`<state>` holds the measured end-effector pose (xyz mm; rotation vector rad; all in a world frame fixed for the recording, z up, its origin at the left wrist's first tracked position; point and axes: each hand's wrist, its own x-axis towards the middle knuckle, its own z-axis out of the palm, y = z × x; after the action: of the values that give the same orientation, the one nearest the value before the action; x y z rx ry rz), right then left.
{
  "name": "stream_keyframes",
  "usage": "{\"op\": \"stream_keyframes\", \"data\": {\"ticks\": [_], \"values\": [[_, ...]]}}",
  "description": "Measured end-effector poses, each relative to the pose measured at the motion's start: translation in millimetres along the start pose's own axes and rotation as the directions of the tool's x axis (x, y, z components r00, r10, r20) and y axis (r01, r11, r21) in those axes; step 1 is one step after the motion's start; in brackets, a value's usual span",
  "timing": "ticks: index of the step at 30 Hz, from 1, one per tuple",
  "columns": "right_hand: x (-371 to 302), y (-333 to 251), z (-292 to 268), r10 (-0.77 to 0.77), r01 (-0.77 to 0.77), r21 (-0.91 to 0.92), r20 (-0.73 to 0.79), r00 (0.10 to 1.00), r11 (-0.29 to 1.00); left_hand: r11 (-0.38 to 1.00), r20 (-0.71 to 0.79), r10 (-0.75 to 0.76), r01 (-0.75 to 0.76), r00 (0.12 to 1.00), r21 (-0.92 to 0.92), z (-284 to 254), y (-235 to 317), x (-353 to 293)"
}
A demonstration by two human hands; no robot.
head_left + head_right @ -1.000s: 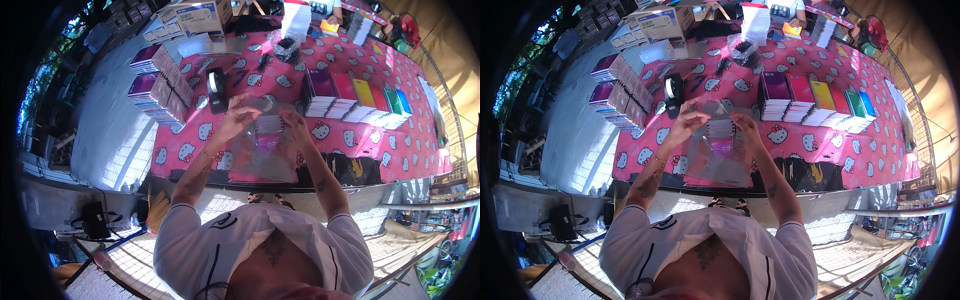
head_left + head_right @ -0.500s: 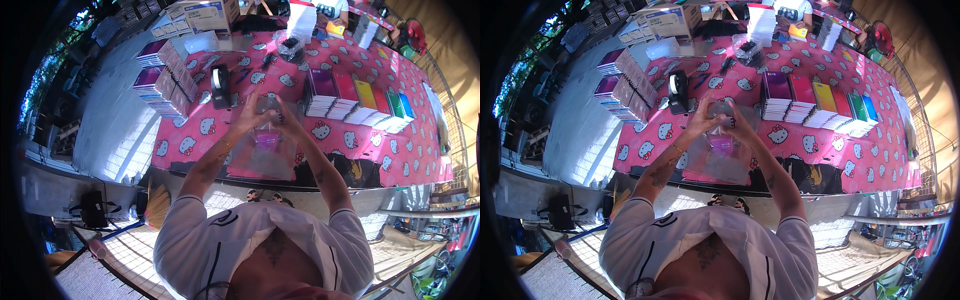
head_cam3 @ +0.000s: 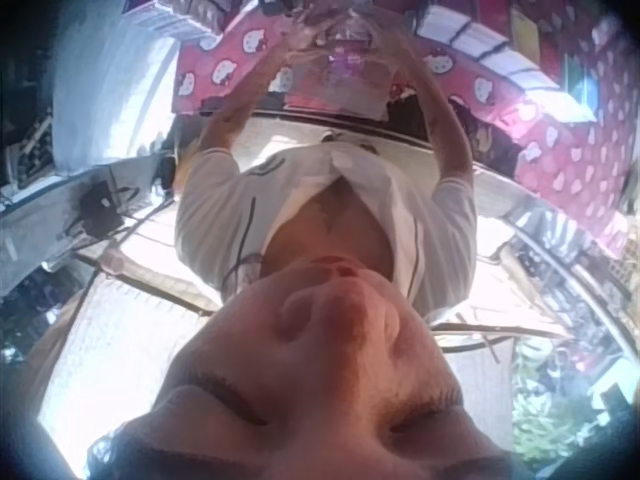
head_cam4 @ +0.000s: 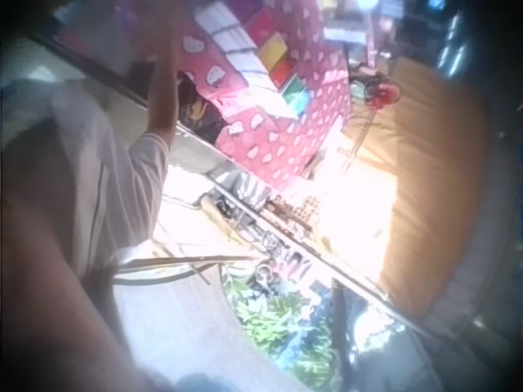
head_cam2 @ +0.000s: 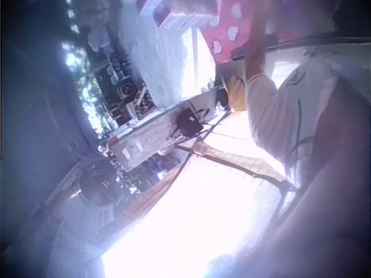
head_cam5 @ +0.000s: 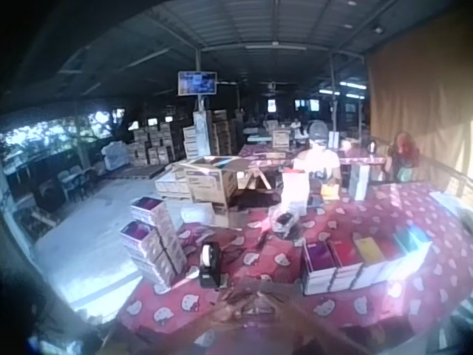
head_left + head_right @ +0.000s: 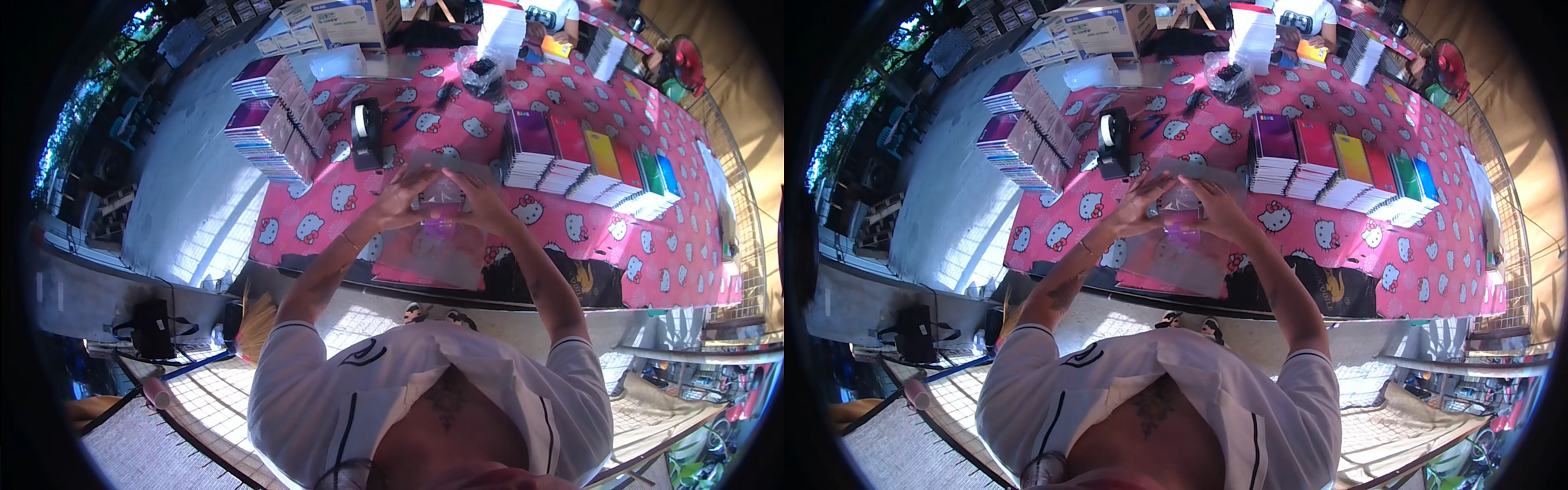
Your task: The person organizes colored notebooks into stacks and places them into clear plastic bags, using tape to seal each bag.
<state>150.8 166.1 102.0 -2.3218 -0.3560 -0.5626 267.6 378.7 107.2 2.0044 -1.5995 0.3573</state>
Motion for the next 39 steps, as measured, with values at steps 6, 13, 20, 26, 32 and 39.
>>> {"op": "stream_keyframes", "data": {"ticks": [6, 13, 20, 26, 32, 39], "values": [[0, 2, 15, -0.043, 0.035, -0.131, -0.056, 0.998, 0.991, 0.987, 0.018, -0.065, 0.067, 0.998, -0.148, -2, 5, -6], [2, -4, 14, -0.013, 0.0, -0.134, -0.099, 0.995, 0.991, 0.762, -0.074, -0.417, 0.305, 0.906, -0.571, -47, 37, 43], [9, -10, 20, 0.057, -0.074, -0.113, -0.141, 0.988, 0.991, 0.907, 0.062, -0.253, 0.259, 0.966, -0.331, -1, -10, 13], [16, -8, 25, 0.248, -0.263, -0.156, -0.107, 0.963, 0.952, 0.903, 0.195, -0.403, 0.423, 0.894, -0.077, -6, 6, 35], [9, 24, 28, 0.484, -0.402, 0.395, -0.134, 0.865, 0.826, 0.808, 0.187, -0.518, 0.549, 0.835, -0.212, 13, -6, 38], [14, 23, 41, 0.635, -0.477, 0.667, 0.007, 0.772, 0.572, 0.604, -0.517, -0.687, 0.797, 0.51, -0.016, 23, -171, -42]]}}
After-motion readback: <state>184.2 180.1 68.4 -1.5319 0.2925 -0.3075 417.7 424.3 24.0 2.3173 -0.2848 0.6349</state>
